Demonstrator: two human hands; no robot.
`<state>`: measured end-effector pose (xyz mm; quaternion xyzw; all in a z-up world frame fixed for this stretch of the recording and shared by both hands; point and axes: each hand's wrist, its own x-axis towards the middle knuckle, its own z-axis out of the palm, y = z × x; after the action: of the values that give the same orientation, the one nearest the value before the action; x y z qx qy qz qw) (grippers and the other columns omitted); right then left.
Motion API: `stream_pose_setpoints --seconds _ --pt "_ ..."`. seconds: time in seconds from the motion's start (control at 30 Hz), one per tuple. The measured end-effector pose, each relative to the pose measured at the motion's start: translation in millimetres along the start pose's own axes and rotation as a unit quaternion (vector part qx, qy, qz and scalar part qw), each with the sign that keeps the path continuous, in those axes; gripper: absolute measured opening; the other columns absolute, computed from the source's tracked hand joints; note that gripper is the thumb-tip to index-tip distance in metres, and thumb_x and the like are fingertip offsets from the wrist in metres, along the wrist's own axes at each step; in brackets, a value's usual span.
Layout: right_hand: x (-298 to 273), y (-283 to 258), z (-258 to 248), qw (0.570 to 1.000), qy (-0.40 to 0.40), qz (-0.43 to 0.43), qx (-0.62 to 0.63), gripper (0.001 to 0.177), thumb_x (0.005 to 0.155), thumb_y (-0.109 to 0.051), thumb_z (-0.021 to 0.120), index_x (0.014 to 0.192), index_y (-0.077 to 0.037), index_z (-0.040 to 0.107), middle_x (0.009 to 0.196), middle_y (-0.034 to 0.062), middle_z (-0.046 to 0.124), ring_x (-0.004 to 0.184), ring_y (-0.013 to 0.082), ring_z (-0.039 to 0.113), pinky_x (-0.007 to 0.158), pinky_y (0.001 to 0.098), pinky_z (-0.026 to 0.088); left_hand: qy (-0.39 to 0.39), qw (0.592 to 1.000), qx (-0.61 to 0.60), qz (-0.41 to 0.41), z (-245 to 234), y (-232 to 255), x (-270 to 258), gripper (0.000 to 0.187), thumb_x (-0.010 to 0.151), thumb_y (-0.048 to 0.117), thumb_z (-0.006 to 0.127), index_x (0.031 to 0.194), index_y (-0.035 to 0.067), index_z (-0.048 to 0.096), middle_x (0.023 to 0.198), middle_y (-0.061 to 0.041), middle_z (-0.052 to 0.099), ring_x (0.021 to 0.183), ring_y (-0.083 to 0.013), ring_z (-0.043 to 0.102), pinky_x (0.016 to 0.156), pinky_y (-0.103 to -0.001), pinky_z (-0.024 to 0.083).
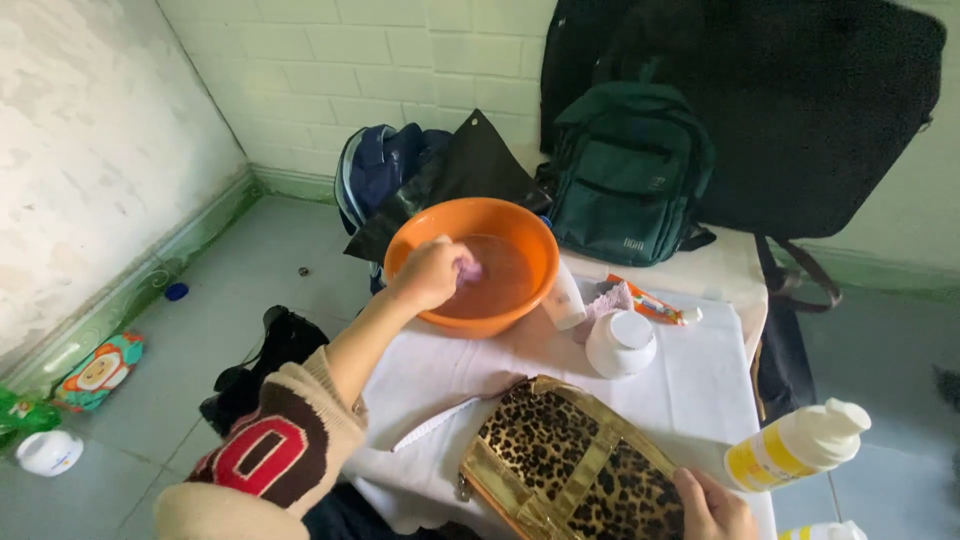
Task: Cleaning a leopard-print pouch using a toothbrush and cleaning solution from a bowl.
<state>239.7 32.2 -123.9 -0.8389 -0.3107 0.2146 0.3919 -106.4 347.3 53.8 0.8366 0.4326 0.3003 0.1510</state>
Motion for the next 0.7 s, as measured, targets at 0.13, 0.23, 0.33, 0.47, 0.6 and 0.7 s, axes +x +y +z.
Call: stream_pose_setpoints --seconds 0.13,0.23,0.33,0.47,0.6,0.7 --pt "5.8 19.2 20.7 0.989 0.098 -0.096 -0.049 0.02 0.085 -0.013 0.077 0.097 0.002 0.084 0.087 0.019 0.08 0.083 0.0259 0.075 0.084 0.0294 0.057 -0.094 0.991 0.085 -0.031 24.1 -25.5 14.2 0.029 0.077 -0.008 0.058 0.086 0.009 0.079 0.098 -0.004 0.079 0.1 -0.0264 0.069 0.093 -0.038 0.056" --pt "53.4 104.7 53.0 0.885 0.281 -0.371 -0.033 0.066 0.063 -0.009 0.092 0.119 0.014 0.065 0.116 0.0416 0.068 0.116 0.0528 0.069 0.104 0.0532 0.056 -0.075 0.996 0.042 -0.001 14.4 -13.1 13.9 0.021 0.084 0.0 0.059 0.088 0.007 0.079 0.097 -0.005 0.08 0.095 -0.0255 0.072 0.09 -0.039 0.058" --pt "-42.8 -106.8 -11.0 0.844 0.288 -0.433 -0.128 0.055 0.068 -0.024 0.091 0.115 0.0 0.075 0.092 0.021 0.067 0.079 0.0367 0.068 0.079 0.0464 0.056 -0.034 0.997 -0.07 -0.013 3.4 -5.0 10.7 0.015 0.082 -0.001 0.062 0.086 0.004 0.076 0.092 -0.005 0.081 0.082 -0.0225 0.077 0.081 -0.033 0.06" --pt "-89.5 -310.6 2.4 0.964 0.001 -0.213 -0.16 0.05 0.078 -0.039 0.078 0.125 -0.023 0.072 0.122 0.0059 0.068 0.105 0.027 0.07 0.09 0.0384 0.056 -0.07 0.995 0.042 0.051 12.1 -20.0 13.8 0.016 0.075 0.007 0.065 0.079 0.011 0.08 0.081 -0.003 0.079 0.074 -0.0257 0.071 0.078 -0.037 0.057" --pt "-24.2 -363.1 98.7 0.908 -0.174 -0.353 -0.147 0.057 0.083 -0.032 0.075 0.135 -0.009 0.063 0.124 0.0254 0.064 0.118 0.051 0.063 0.103 0.0591 0.051 -0.116 0.989 -0.031 -0.092 32.5 -41.3 31.8 0.02 0.088 0.026 0.066 0.103 0.027 0.08 0.103 -0.002 0.08 0.114 -0.0309 0.071 0.12 -0.053 0.031" --pt "53.5 -350.0 187.8 0.887 -0.244 -0.331 -0.209 0.078 0.077 -0.04 0.082 0.141 -0.01 0.048 0.131 0.0256 0.062 0.126 0.0461 0.061 0.109 0.0567 0.047 -0.085 0.986 -0.079 -0.118 22.6 -41.2 29.2 0.029 0.091 0.023 0.064 0.118 0.024 0.075 0.108 -0.005 0.079 0.117 -0.0312 0.07 0.117 -0.053 0.034"
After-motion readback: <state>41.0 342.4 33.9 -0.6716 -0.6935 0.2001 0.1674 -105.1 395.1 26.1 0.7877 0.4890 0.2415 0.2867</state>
